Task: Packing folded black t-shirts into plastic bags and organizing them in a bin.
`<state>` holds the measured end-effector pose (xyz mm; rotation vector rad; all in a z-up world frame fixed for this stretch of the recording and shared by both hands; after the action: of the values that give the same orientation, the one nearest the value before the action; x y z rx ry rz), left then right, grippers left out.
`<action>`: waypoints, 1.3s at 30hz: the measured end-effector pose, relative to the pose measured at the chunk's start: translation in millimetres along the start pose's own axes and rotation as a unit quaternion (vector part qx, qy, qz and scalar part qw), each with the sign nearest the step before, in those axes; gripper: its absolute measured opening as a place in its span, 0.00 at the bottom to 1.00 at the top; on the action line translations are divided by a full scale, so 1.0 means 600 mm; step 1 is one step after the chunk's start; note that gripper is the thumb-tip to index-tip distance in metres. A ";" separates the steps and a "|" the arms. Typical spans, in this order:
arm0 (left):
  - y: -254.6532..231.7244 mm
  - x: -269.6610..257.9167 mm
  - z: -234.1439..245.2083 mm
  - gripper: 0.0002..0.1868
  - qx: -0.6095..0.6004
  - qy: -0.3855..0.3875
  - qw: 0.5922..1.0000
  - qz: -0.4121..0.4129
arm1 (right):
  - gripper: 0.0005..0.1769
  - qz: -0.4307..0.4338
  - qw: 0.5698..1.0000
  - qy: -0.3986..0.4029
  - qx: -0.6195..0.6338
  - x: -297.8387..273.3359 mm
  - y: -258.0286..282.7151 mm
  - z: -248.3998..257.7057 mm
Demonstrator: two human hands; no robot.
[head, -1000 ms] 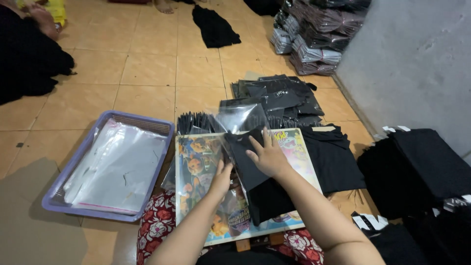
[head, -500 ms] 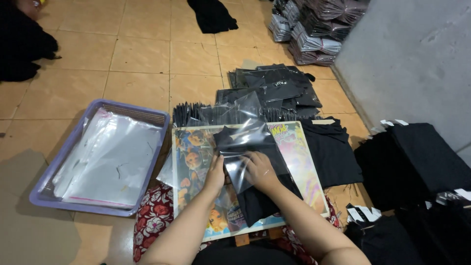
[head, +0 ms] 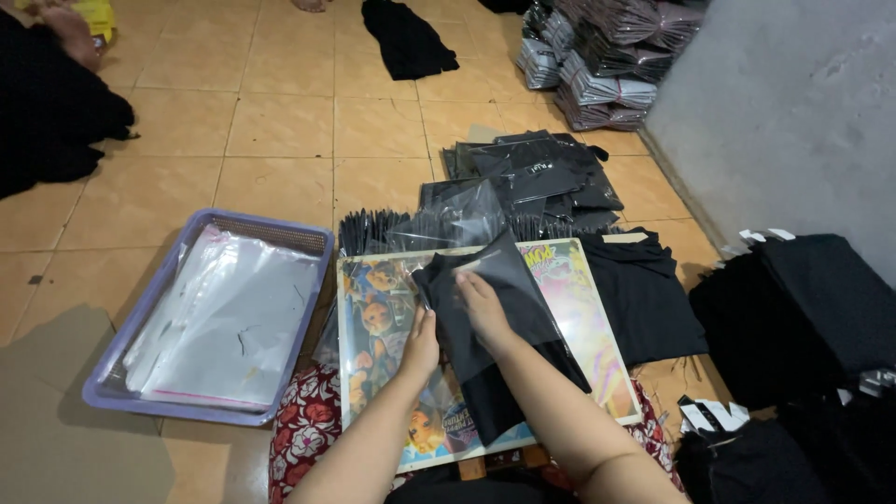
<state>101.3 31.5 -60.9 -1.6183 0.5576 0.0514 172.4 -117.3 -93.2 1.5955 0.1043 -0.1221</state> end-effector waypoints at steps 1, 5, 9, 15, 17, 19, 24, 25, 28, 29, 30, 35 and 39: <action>0.009 0.006 -0.001 0.34 0.003 0.002 1.000 0.001 | 0.27 0.000 1.000 -0.002 0.003 -0.014 0.026 0.000; 0.044 0.031 0.013 0.34 -0.037 -0.016 0.999 0.003 | 0.25 0.112 0.931 0.149 -0.314 -0.044 0.084 -0.025; 0.027 0.013 0.013 0.36 -0.048 -0.018 0.998 0.035 | 0.38 0.204 0.774 0.136 -0.584 -0.080 0.081 -0.016; 0.041 0.026 0.016 0.38 -0.016 -0.023 0.999 0.044 | 0.33 0.291 0.733 0.161 -0.593 -0.156 0.017 -0.038; 0.055 0.040 0.017 0.38 0.009 -0.019 0.999 0.045 | 0.34 0.215 0.720 0.193 -0.631 -0.121 0.024 -0.059; 0.052 0.038 0.013 0.38 0.038 -0.013 0.998 0.049 | 0.36 0.136 0.703 0.222 -0.662 -0.086 0.025 -0.073; 0.047 0.042 0.020 0.36 0.059 -0.019 0.997 0.037 | 0.33 0.106 0.708 0.216 -0.664 -0.020 0.062 -0.099; 0.048 0.044 0.021 0.36 0.063 -0.018 0.997 0.035 | 0.33 0.108 0.709 0.212 -0.663 -0.015 0.055 -0.095; 0.047 0.039 0.023 0.39 0.072 -0.034 0.996 0.037 | 0.33 0.192 0.700 0.193 -0.660 -0.021 0.057 -0.093; 0.036 0.031 0.021 0.38 0.063 -0.041 0.997 0.028 | 0.34 0.194 0.699 0.208 -0.656 -0.027 0.058 -0.090; 0.026 0.023 0.019 0.38 0.053 -0.049 0.997 0.020 | 0.36 0.196 0.698 0.223 -0.652 -0.034 0.059 -0.087; 0.025 0.026 0.025 0.37 0.032 -0.056 0.998 0.013 | 0.45 0.103 0.674 0.097 -0.725 -0.085 0.030 -0.017; 0.029 0.033 0.024 0.36 0.060 -0.041 0.997 0.024 | 0.50 -0.038 0.691 0.086 -0.716 -0.093 0.060 0.011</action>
<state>116.4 38.5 -86.3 -1.4793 0.5277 0.1178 122.1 -124.6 -49.9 -0.0019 0.3175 0.0615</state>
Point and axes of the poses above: each hand's wrist, its own x-axis towards the middle knuckle, its own z-axis out of the back of the hand, y = z × x, the point moved 8 cm from there along x, towards the middle knuckle, and after that the axes turned 10 degrees about y, right-handed, at the moved point
